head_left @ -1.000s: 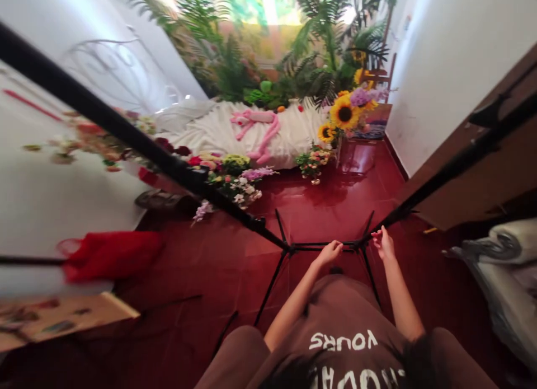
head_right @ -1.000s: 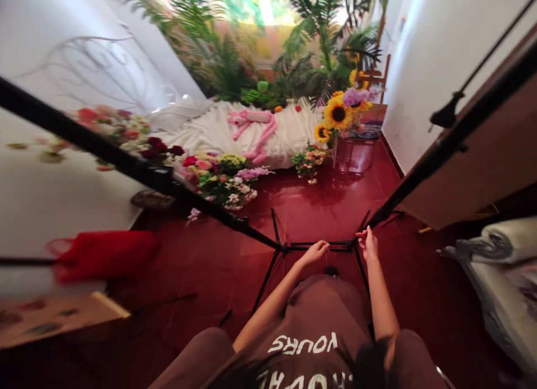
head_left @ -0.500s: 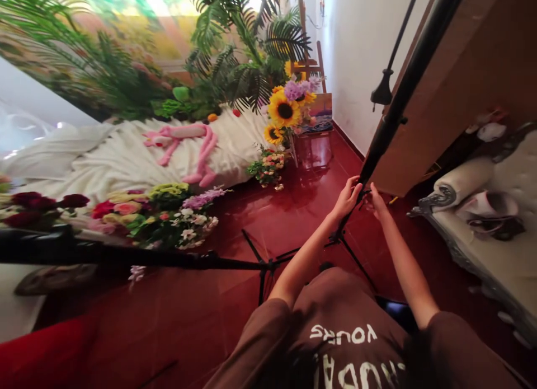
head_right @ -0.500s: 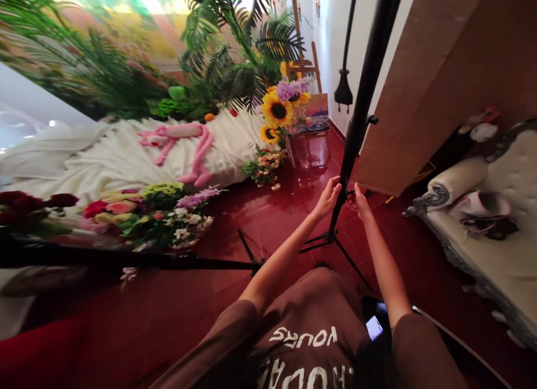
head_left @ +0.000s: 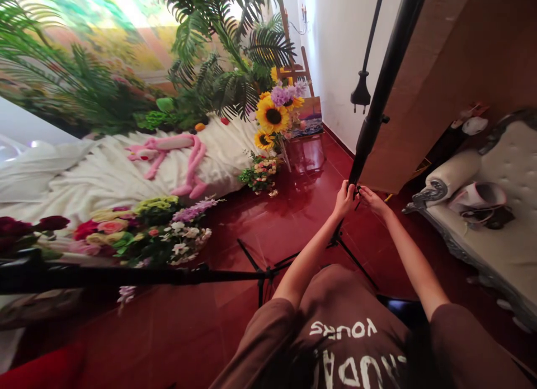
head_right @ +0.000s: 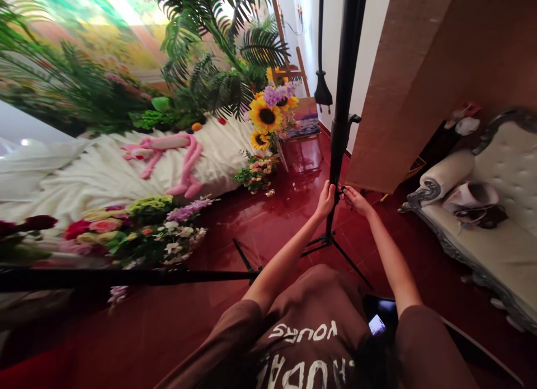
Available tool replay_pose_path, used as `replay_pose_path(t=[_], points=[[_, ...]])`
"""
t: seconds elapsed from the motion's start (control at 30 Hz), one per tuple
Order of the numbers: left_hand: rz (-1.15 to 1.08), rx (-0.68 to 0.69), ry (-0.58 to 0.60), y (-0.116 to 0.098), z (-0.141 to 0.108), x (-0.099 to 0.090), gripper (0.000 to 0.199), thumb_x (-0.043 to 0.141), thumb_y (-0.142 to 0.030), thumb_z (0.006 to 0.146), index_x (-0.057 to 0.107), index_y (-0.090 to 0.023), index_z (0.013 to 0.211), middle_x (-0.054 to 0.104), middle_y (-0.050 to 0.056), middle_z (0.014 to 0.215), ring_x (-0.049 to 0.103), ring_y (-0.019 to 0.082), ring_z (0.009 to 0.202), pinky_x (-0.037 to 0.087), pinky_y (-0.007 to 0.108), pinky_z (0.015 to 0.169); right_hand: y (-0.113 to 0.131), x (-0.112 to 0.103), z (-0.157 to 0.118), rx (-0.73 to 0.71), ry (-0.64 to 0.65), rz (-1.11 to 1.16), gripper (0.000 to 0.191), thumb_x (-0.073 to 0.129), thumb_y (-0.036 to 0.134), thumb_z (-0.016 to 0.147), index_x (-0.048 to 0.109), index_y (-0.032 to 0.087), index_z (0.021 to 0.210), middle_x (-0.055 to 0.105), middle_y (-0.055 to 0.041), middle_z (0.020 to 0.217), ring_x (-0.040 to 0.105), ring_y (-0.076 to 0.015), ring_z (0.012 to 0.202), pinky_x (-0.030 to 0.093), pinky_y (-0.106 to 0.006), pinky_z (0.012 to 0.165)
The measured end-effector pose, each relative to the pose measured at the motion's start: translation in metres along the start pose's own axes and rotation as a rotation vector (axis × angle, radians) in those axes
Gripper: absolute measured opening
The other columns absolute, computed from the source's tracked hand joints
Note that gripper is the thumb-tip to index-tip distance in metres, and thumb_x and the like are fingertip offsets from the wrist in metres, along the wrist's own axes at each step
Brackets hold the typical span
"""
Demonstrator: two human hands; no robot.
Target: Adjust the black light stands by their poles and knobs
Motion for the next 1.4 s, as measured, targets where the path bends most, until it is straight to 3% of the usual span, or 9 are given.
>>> replay_pose_path(t=[0.27, 0.4, 0.5, 0.67, 0.87, 0.97, 1.17, 1.27, 1.4], points=[[0.031, 0.008, -0.046, -0.001, -0.001, 0.002, 0.047, 0.036, -0.066, 0.092, 0.048, -0.020, 0.087, 0.057, -0.001, 0.075, 0.055, 0.010, 0.064, 0.044, 0.023, 0.064, 0.003, -0.017, 0.010, 0.013, 0.121, 0.025, 0.046, 0.075, 0.035, 0.071, 0.063, 0.023, 0.114, 0.056, 0.0090, 0.067, 0.043, -0.0043, 0.050, 0.037, -0.019, 0.052], [0.058, 0.007, -0.068, 0.002, -0.001, 0.003, 0.048, 0.035, -0.066, 0.092, 0.049, -0.021, 0.085, 0.057, 0.000, 0.076, 0.055, 0.010, 0.065, 0.044, 0.023, 0.064, 0.017, -0.018, 0.010, -0.008, 0.144, -0.068, 0.043, 0.076, 0.034, 0.071, 0.065, 0.020, 0.110, 0.065, 0.0034, 0.075, 0.048, -0.0051, 0.051, 0.033, -0.019, 0.045], [0.076, 0.001, -0.077, 0.002, -0.001, 0.004, 0.049, 0.035, -0.066, 0.092, 0.050, -0.020, 0.086, 0.058, 0.000, 0.075, 0.056, 0.011, 0.066, 0.044, 0.023, 0.064, 0.026, -0.017, 0.009, 0.013, 0.153, -0.132, 0.038, 0.077, 0.035, 0.072, 0.065, 0.017, 0.103, 0.064, 0.0020, 0.068, 0.054, -0.0080, 0.055, 0.038, -0.019, 0.049], [0.075, 0.007, -0.112, 0.003, -0.001, 0.005, 0.052, 0.036, -0.070, 0.090, 0.053, -0.020, 0.090, 0.061, 0.001, 0.076, 0.057, 0.012, 0.067, 0.045, 0.024, 0.065, 0.025, -0.005, 0.009, 0.038, 0.122, -0.025, 0.041, 0.073, 0.055, 0.073, 0.056, 0.019, 0.079, 0.063, 0.0016, 0.074, 0.058, -0.0087, 0.062, 0.049, -0.022, 0.062], [0.068, 0.012, -0.129, 0.003, -0.001, 0.007, 0.054, 0.035, -0.072, 0.089, 0.053, -0.020, 0.090, 0.062, 0.002, 0.076, 0.057, 0.012, 0.067, 0.045, 0.025, 0.065, 0.024, 0.001, 0.013, -0.112, -0.089, -0.065, 0.056, 0.059, 0.075, 0.075, 0.055, 0.019, 0.077, 0.064, -0.0009, 0.078, 0.061, -0.0105, 0.069, 0.050, -0.022, 0.064], [0.086, 0.003, -0.137, 0.001, -0.001, 0.008, 0.053, 0.034, -0.070, 0.090, 0.053, -0.021, 0.091, 0.062, 0.002, 0.077, 0.058, 0.012, 0.067, 0.045, 0.025, 0.065, 0.053, 0.003, 0.010, -0.278, -0.118, -0.050, 0.060, 0.051, 0.080, 0.078, 0.057, 0.022, 0.090, 0.067, -0.0028, 0.085, 0.065, -0.0133, 0.080, 0.053, -0.024, 0.072], [0.101, -0.004, -0.146, 0.000, -0.003, 0.009, 0.050, 0.035, -0.068, 0.091, 0.053, -0.022, 0.088, 0.058, 0.000, 0.074, 0.054, 0.011, 0.063, 0.044, 0.026, 0.065, 0.163, 0.042, -0.011, -0.792, -0.042, -0.241, 0.069, 0.060, 0.071, 0.079, 0.044, 0.029, 0.131, 0.061, -0.0035, 0.117, 0.062, -0.0158, 0.111, 0.052, -0.033, 0.095], [0.090, 0.001, -0.135, 0.003, -0.001, 0.008, 0.048, 0.035, -0.066, 0.093, 0.054, -0.022, 0.091, 0.059, 0.002, 0.079, 0.056, 0.013, 0.070, 0.046, 0.027, 0.070, 0.196, 0.063, -0.012, -0.853, -0.202, -0.332, 0.061, 0.056, 0.069, 0.084, 0.046, 0.025, 0.125, 0.061, -0.0019, 0.108, 0.067, -0.0167, 0.099, 0.054, -0.036, 0.092], [0.165, 0.052, -0.203, 0.008, 0.001, 0.001, 0.045, 0.040, -0.061, 0.093, 0.059, -0.021, 0.095, 0.060, 0.008, 0.095, 0.057, 0.018, 0.095, 0.047, 0.033, 0.089, 0.203, 0.075, -0.007, -0.843, -0.354, -0.413, 0.058, 0.047, 0.070, 0.088, 0.047, 0.023, 0.121, 0.060, -0.0020, 0.093, 0.068, -0.0183, 0.092, 0.057, -0.033, 0.081]])
Point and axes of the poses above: each hand's wrist, its own z-axis towards the middle knuckle, its own x-axis out of the palm, y = z × x, the point moved 4 cm from there along z, towards the middle knuckle
